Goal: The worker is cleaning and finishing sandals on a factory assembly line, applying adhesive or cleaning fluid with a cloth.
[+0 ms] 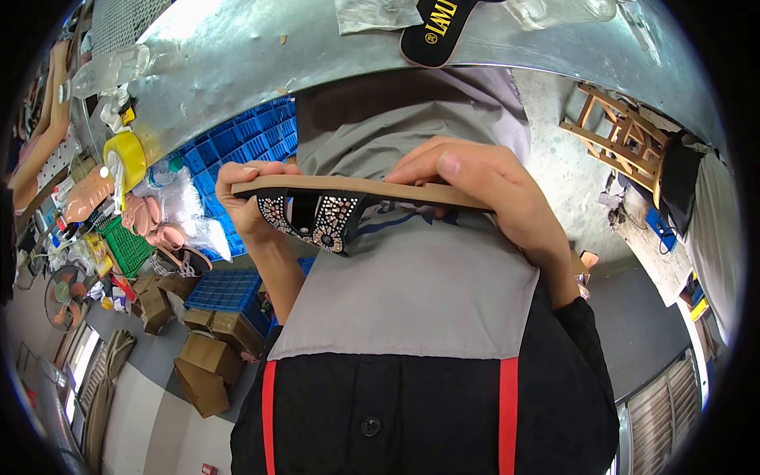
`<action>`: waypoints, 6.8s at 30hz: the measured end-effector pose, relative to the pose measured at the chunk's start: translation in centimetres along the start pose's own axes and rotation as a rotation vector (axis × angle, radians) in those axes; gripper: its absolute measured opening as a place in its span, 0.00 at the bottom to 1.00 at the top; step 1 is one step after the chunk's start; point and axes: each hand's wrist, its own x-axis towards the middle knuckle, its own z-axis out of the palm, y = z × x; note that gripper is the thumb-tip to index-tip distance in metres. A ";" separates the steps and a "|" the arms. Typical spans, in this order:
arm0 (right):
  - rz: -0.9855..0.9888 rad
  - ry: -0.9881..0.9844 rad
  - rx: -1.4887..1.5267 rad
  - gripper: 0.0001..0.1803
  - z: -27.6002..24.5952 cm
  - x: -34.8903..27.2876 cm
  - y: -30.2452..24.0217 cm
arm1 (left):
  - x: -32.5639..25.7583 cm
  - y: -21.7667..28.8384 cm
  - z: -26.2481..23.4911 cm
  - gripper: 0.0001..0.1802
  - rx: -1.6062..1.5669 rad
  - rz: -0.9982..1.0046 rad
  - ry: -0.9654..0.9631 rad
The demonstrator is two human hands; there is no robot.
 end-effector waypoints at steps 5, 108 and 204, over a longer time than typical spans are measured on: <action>-0.016 0.017 0.165 0.32 -0.3 0.5 0.5 | 2.1 0.7 0.5 0.18 0.099 0.000 -0.086; -0.463 0.696 -1.139 0.16 -4.2 10.4 1.9 | 14.9 -6.6 8.3 0.15 1.529 0.379 -0.301; -0.658 0.422 -1.234 0.16 -4.1 4.3 6.3 | 4.6 -10.7 5.9 0.44 0.278 -0.695 0.061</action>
